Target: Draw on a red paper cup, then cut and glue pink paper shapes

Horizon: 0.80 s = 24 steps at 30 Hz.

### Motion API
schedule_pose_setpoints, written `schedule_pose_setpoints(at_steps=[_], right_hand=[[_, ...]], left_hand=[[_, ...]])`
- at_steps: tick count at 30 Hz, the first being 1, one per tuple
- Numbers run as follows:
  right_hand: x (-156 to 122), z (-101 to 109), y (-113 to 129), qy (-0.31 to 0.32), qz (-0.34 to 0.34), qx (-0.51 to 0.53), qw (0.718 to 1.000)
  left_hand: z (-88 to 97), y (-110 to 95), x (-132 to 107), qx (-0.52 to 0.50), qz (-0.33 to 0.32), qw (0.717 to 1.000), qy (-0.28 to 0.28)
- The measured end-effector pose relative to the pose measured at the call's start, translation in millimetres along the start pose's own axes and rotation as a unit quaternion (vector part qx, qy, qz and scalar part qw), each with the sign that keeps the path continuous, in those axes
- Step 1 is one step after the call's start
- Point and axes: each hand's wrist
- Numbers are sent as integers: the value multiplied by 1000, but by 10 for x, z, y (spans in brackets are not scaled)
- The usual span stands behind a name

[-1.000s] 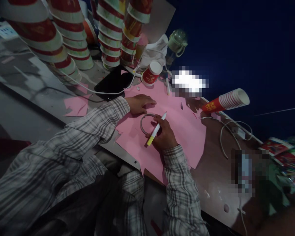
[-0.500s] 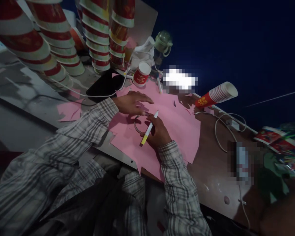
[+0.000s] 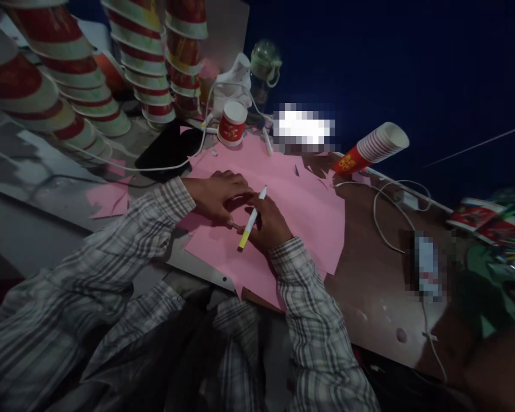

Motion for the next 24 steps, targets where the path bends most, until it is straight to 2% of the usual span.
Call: schedule_pose_setpoints(at_steps=[5, 8, 10, 12, 14, 16, 19, 24], right_hand=[[1, -37, 8, -5, -4, -5, 1000], [6, -5, 48, 6, -5, 52, 999], [16, 104, 75, -3, -15, 112, 994], [34, 271, 89, -69, -22, 168, 983], [57, 433, 82, -196, -9, 221, 955], [83, 515, 61, -253, -43, 251, 933], [118, 436, 43, -261, -111, 256, 924], [137, 176, 94, -286, -138, 163, 934]], left_hand=[[-37, -22, 22, 21, 1, 1000, -7], [-42, -20, 33, 34, 8, 999, 0], [-33, -25, 27, 47, 18, 999, 5], [-21, -31, 16, 63, 19, 998, 6], [-9, -35, 6, 68, 12, 998, 7], [-2, -33, 6, 63, 7, 998, 9], [-2, -26, 17, 57, 11, 998, 14], [0, -20, 20, 48, 13, 999, 11]])
Point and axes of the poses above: each hand's wrist, its own x-axis towards the middle knuckle, its own z-axis out of the back of the hand, y = z × x, and after that the axes turned 1 degree about x, right-handed
